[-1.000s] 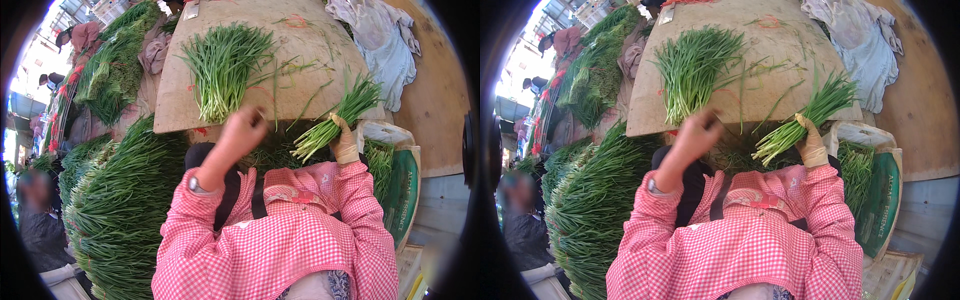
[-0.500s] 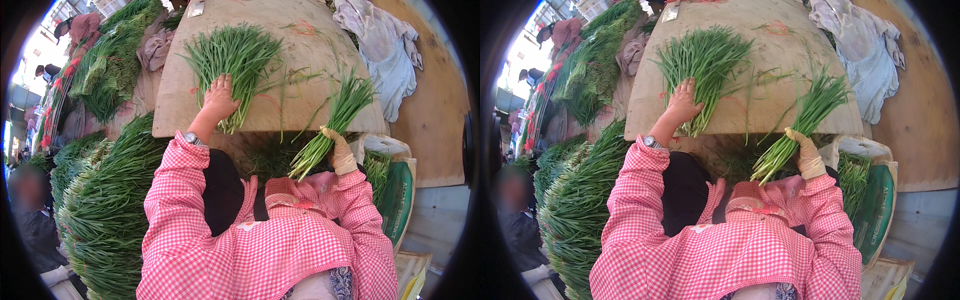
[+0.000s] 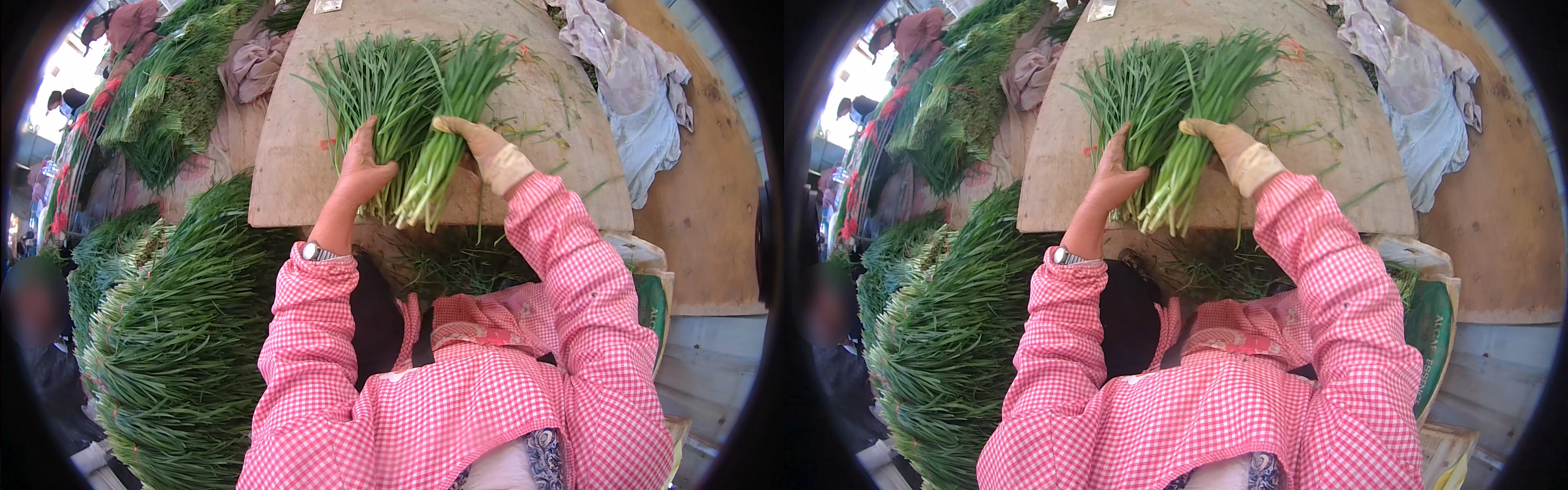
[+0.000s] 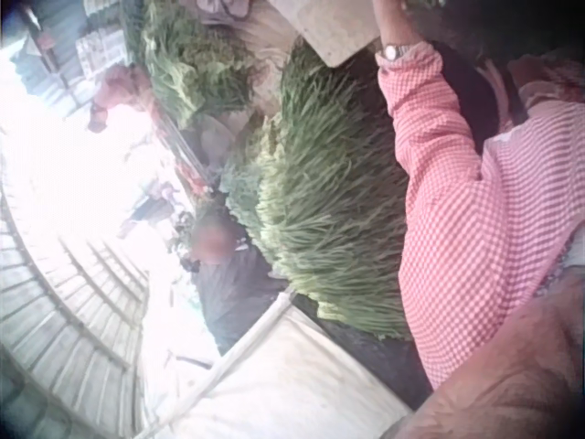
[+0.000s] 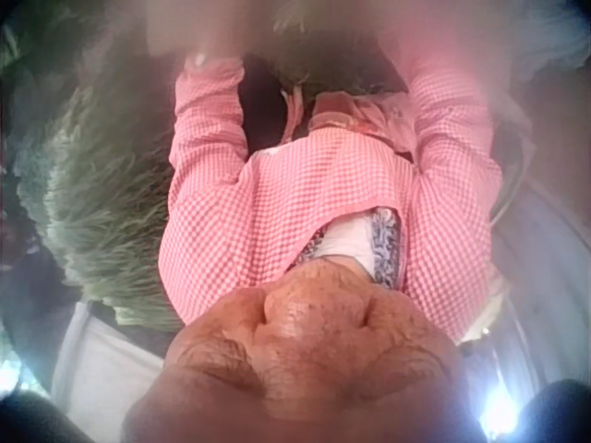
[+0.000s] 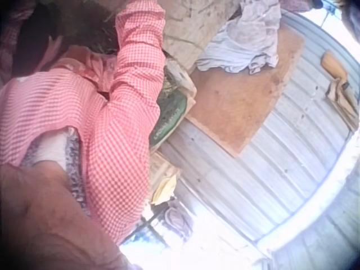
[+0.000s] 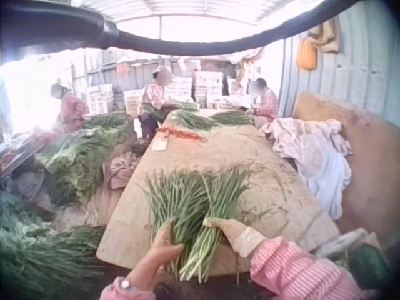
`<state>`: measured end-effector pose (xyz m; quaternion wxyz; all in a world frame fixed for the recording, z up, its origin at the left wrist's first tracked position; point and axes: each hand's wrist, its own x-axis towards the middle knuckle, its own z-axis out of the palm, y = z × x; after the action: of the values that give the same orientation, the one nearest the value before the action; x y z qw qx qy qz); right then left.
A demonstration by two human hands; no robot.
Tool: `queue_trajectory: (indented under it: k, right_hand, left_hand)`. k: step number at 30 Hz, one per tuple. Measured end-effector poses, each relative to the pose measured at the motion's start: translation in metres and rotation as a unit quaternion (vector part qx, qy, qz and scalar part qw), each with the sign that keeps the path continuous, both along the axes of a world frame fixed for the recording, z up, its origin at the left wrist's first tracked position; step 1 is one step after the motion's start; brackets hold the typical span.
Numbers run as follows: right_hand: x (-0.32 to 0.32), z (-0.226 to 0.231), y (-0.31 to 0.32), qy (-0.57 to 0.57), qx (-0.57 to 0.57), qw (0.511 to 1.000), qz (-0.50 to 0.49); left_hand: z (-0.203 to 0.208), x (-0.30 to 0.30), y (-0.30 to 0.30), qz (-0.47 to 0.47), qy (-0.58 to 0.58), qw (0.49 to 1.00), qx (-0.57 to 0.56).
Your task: The person groups bunches of green onions by hand, then secures each bunch with a rubber band and places the finished bundles on a pile.
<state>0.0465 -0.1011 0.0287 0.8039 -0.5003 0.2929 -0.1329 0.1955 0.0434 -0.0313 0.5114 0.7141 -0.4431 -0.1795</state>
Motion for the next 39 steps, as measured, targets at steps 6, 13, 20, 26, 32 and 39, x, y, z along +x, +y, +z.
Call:
queue_trajectory:
  k: [6,13,20,26,32,39]
  right_hand:
    - [0.052,-0.031,-0.005,0.179,-0.14,0.974,0.009]
    - [0.077,-0.049,-0.003,0.227,-0.103,0.968,0.01]
    - [0.074,-0.067,0.01,0.144,-0.043,0.989,0.014]
    - [0.064,-0.035,-0.03,0.162,0.017,0.978,0.129]
    - [0.004,-0.02,-0.076,0.215,-0.198,0.955,0.046]
    - [-0.049,-0.047,-0.012,0.272,-0.648,0.705,0.099]
  left_hand:
    - [0.011,0.016,0.012,-0.066,0.209,0.975,-0.021]
    - [0.056,0.002,0.006,0.026,0.028,0.986,0.165]
    - [0.042,-0.019,-0.009,0.073,-0.242,0.941,0.227]
    - [0.033,-0.028,-0.008,0.085,-0.274,0.922,0.258]
    - [0.021,-0.025,-0.009,0.1,-0.298,0.92,0.235]
    - [0.023,-0.029,-0.009,0.108,-0.301,0.916,0.242]
